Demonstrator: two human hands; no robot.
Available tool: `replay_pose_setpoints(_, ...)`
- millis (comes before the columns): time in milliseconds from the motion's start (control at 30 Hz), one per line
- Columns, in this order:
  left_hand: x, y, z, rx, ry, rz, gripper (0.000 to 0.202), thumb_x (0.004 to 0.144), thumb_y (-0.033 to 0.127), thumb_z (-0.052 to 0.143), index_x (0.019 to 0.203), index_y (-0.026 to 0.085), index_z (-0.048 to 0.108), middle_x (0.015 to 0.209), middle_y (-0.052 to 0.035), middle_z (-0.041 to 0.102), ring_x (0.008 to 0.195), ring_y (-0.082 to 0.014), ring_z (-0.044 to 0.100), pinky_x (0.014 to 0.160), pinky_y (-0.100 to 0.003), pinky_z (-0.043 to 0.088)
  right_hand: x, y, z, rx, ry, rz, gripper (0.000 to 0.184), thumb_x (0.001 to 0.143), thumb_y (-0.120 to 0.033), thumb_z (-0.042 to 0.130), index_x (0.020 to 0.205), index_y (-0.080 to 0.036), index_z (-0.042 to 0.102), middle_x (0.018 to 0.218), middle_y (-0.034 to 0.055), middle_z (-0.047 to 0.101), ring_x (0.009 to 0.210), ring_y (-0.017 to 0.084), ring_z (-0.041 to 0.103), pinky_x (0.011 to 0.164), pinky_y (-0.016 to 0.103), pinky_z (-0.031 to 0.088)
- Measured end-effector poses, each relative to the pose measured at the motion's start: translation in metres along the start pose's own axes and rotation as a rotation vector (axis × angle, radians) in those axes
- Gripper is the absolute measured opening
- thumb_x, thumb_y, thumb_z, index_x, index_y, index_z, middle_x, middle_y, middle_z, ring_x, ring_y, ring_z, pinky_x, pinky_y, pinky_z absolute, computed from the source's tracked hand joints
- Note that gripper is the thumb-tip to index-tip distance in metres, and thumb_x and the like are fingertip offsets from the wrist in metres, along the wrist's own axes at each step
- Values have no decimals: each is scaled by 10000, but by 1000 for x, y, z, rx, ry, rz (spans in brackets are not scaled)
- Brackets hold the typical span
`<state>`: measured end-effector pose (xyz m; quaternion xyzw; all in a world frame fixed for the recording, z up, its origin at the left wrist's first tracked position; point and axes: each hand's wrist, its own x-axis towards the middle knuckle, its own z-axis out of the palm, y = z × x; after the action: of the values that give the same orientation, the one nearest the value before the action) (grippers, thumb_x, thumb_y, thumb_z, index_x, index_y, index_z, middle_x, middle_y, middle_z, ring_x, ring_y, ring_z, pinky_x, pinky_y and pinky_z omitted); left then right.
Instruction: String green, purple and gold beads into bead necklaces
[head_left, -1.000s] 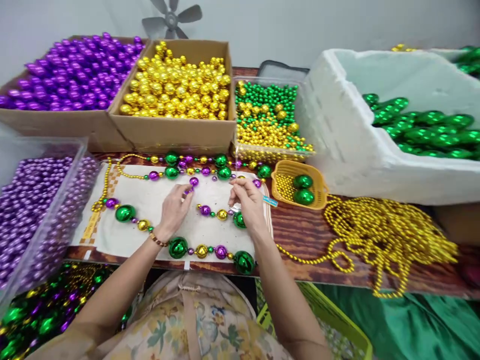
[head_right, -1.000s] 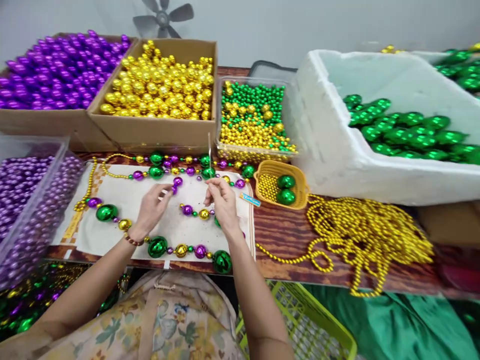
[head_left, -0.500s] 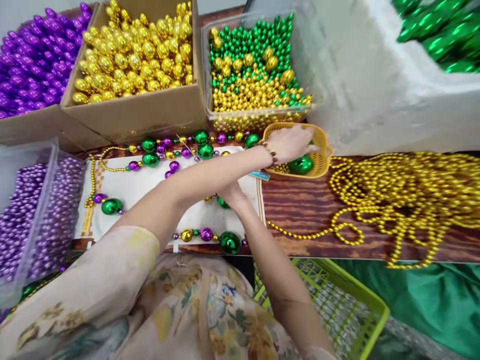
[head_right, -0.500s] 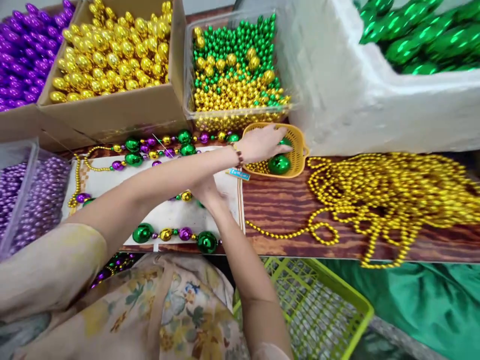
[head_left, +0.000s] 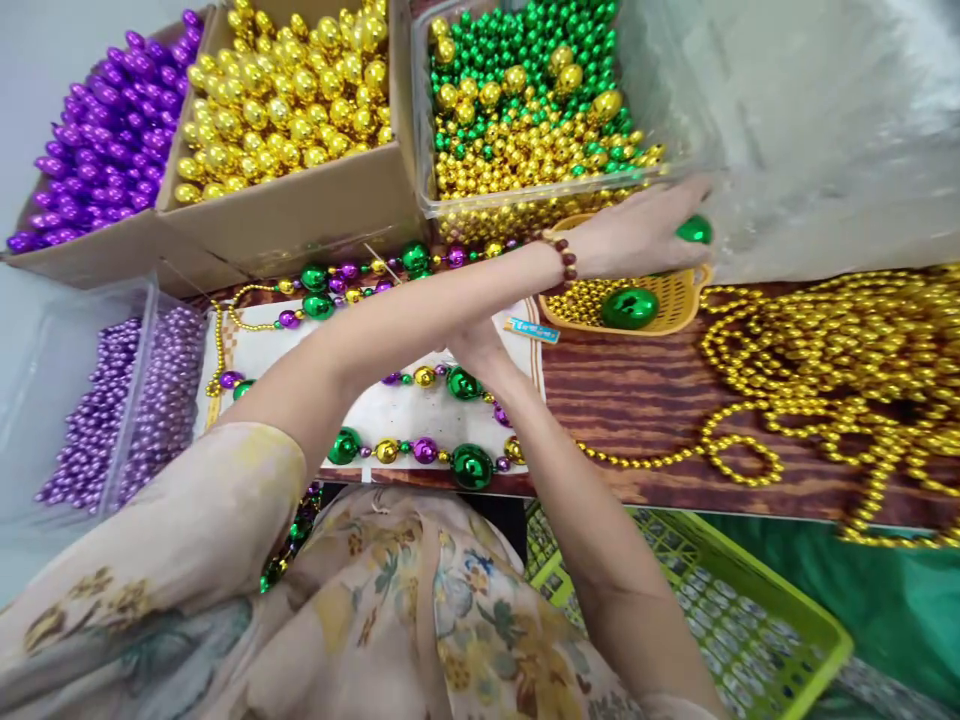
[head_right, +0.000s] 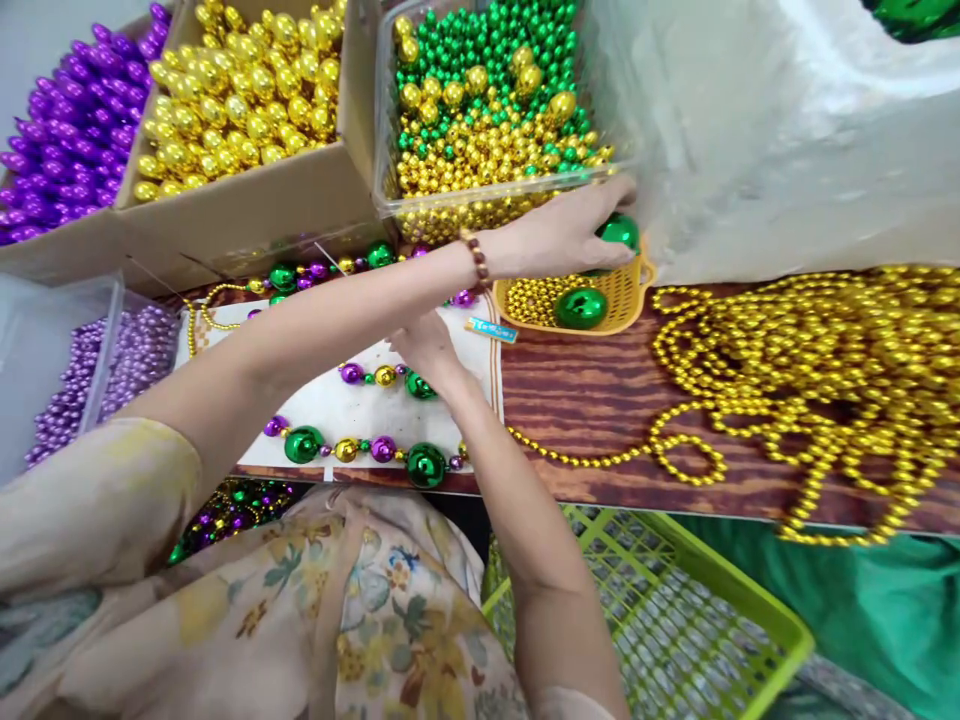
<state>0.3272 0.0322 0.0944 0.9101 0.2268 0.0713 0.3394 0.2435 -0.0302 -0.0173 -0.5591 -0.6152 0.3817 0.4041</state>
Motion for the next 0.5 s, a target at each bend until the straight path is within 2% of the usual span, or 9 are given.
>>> replay_pose_setpoints(67,-40,21,-35,-149,72,91,333,860,52,626,1189,65,573,1301,-137,605,1276,-274,576,1092,-408,439,5,-15,-3,21,14,-12,271,866,-212,486,650,-156,640,645,43,673,637,167,659,705,295,557)
replay_pose_setpoints(133,-94,37,-68,-296,136,60,388,833,-5,570,1218,46,566,1332,-89,595,1309,-235,567,1079,-360,452,10,-33,-1,66,14,-71,292,883,-233,495,627,-163,617,588,15,631,578,140,630,648,269,532)
replay_pose_setpoints(167,-124,41,-83,-351,166,29,446,819,-25,545,1265,-6,527,1339,-92,589,1309,-199,563,1074,-328,445,12,-42,2,99,11,-103,277,889,-238,504,651,-164,625,581,4,621,568,130,621,630,258,522)
replay_pose_setpoints(200,-155,43,-96,-406,230,18,461,835,-26,466,1292,3,522,1353,-55,586,1304,-181,566,1068,-328,444,14,-50,7,133,4,-128,249,891,-231,511,688,-165,639,583,-6,618,564,122,613,617,249,513)
replay_pose_setpoints(267,-217,38,-115,-544,361,6,478,853,-18,380,1255,122,598,1311,47,622,1298,-209,580,1013,-356,492,18,-66,19,185,-17,-161,192,891,-197,520,769,-166,665,603,-17,618,571,109,604,611,240,505)
replay_pose_setpoints(333,-274,26,-126,-697,485,-41,473,860,-24,426,1244,160,630,1239,61,657,1301,-237,582,998,-364,509,21,-80,29,225,-63,-173,156,888,-158,528,837,-167,675,622,-27,617,580,99,597,613,234,506)
replay_pose_setpoints(400,-323,9,-127,-863,656,-181,441,888,-6,435,1237,158,648,1141,28,687,1250,-252,626,970,-393,535,23,-93,33,272,-130,-166,138,891,-138,538,874,-162,673,625,-36,606,577,87,589,603,225,511)
replay_pose_setpoints(500,-380,-20,-111,-1081,912,-434,320,923,109,530,1202,185,666,1071,-25,711,1191,-279,671,935,-432,586,26,-115,26,324,-184,-159,94,893,-128,577,903,-147,668,639,-42,595,589,74,592,592,206,517)
